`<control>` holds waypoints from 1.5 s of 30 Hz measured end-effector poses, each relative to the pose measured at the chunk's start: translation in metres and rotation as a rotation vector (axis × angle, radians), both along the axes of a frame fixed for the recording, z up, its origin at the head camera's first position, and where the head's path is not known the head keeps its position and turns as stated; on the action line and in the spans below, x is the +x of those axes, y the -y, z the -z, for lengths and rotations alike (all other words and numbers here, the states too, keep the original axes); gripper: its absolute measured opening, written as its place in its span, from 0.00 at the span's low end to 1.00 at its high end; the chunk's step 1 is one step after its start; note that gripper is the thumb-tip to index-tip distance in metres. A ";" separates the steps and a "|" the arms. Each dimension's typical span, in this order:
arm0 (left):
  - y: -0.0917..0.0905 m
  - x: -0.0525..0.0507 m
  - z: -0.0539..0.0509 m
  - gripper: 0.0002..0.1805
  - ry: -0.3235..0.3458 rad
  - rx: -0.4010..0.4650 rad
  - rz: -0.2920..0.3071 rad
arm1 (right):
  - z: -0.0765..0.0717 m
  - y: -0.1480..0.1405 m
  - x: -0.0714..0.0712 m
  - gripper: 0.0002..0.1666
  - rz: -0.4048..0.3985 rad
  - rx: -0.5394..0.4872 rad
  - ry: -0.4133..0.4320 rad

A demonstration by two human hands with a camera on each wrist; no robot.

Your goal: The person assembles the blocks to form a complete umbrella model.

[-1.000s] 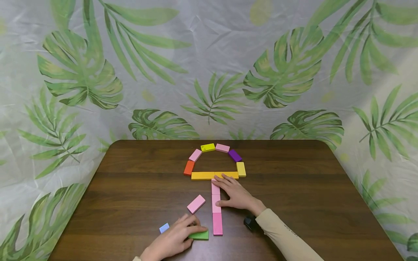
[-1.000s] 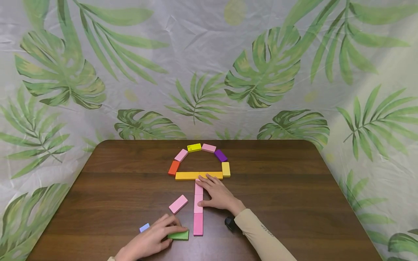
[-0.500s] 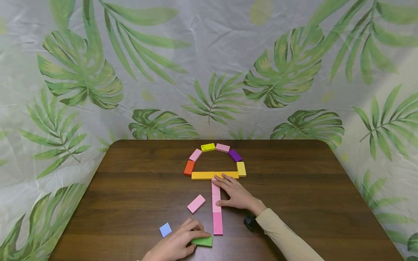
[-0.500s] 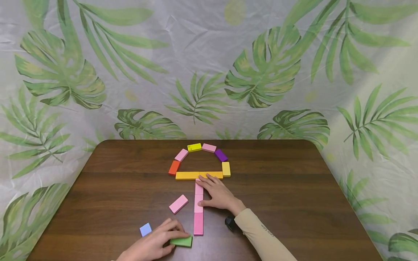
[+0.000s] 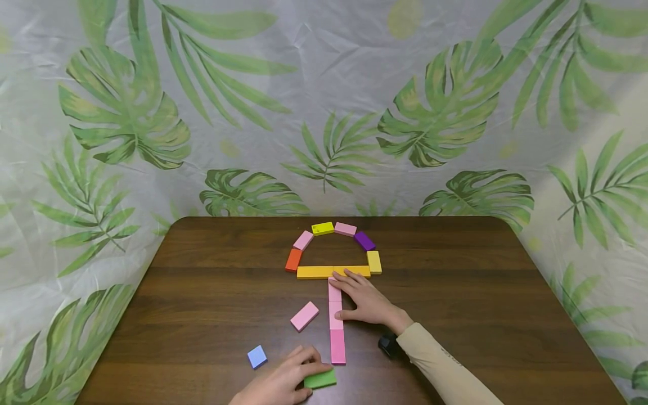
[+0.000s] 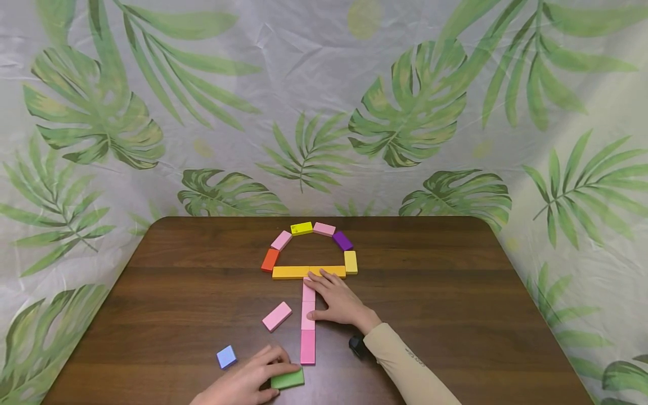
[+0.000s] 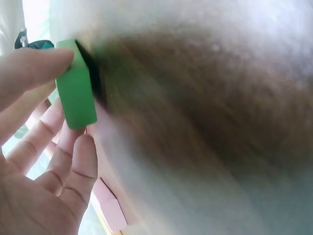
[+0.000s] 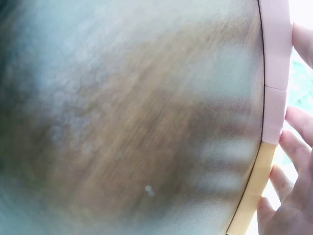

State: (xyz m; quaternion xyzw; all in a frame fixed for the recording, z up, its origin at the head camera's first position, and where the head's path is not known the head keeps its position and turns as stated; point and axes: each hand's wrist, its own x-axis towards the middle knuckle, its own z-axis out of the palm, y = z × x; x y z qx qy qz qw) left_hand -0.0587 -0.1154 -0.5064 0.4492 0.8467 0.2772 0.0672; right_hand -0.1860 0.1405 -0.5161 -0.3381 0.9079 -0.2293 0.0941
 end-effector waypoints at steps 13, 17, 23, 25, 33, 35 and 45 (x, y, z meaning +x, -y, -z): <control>-0.007 0.000 0.006 0.32 -0.063 -0.016 0.063 | 0.002 -0.001 -0.001 0.48 0.003 0.001 0.008; -0.009 0.000 0.007 0.32 -0.057 -0.023 0.051 | 0.002 -0.001 -0.001 0.48 0.001 -0.001 0.005; -0.009 -0.001 0.006 0.31 -0.059 -0.017 0.033 | 0.002 -0.001 0.000 0.48 -0.007 -0.005 0.000; -0.009 -0.001 0.006 0.31 -0.069 -0.021 0.027 | 0.001 -0.001 0.000 0.48 -0.006 -0.008 0.002; -0.009 0.000 0.005 0.31 -0.107 -0.037 0.012 | 0.001 0.000 0.000 0.48 0.000 0.006 0.007; -0.009 0.000 0.005 0.31 -0.094 -0.037 0.006 | 0.001 0.000 0.000 0.48 0.000 0.006 0.008; -0.007 0.001 0.005 0.32 -0.097 -0.028 -0.002 | 0.001 0.000 0.001 0.48 0.001 0.004 0.013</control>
